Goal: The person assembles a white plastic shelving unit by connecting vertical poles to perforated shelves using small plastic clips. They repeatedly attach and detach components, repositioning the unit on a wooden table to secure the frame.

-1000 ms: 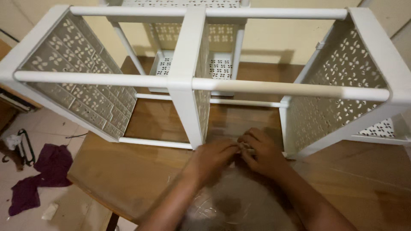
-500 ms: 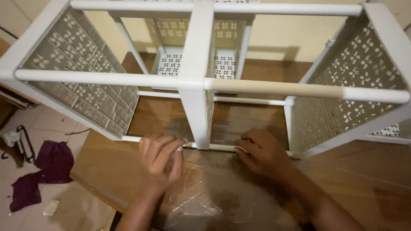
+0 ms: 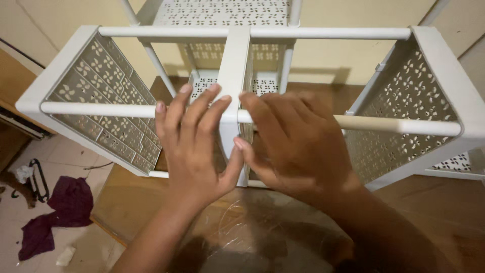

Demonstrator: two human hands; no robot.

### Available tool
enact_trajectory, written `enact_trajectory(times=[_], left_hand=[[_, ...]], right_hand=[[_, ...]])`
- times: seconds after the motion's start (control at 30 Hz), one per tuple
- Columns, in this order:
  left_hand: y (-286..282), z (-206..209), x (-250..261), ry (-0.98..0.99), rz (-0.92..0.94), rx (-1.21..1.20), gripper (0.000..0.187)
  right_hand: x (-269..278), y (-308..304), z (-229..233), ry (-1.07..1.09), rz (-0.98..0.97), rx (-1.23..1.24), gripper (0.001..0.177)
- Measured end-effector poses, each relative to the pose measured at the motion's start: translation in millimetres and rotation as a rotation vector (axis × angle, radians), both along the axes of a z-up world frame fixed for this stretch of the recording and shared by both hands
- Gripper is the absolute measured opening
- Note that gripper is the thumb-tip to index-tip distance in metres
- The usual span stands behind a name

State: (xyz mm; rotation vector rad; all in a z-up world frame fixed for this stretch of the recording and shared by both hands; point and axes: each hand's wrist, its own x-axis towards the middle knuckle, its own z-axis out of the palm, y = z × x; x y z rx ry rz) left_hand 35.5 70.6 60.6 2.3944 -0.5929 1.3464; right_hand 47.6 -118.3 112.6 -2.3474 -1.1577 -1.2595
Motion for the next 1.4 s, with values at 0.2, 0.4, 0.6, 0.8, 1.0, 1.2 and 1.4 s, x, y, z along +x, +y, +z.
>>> enact_trajectory(times=[0.2,0.4,0.6,0.8,1.0,1.2,1.4], left_hand=[[-10,-5,10,-0.023,0.042,-0.032,0.059],[-14,-19,24,-0.099,0.110,-0.090,0.049],[-16,-29,49,-0.249,0.161,-0.133,0.041],[-18,-27,49,-0.255,0.178,-0.159,0.034],[-23,-22,51,-0.294,0.130,-0.215,0.044],[-31,-25,53,-0.329,0.165,-0.263,0.033],[-37,-23,47,-0.303,0.163,-0.294,0.029]], right_hand=[[4,0,2,0.123,-0.040,0.005,0.030],[7,-6,5,0.110,-0.016,-0.047,0.027],[11,-9,1,0.060,0.035,0.028,0.032],[12,-10,2,0.106,0.091,0.077,0.032],[15,-12,0,0.090,0.098,0.047,0.034],[10,-19,0,0.136,0.161,0.105,0.035],[9,-21,6,0.164,0.211,0.125,0.033]])
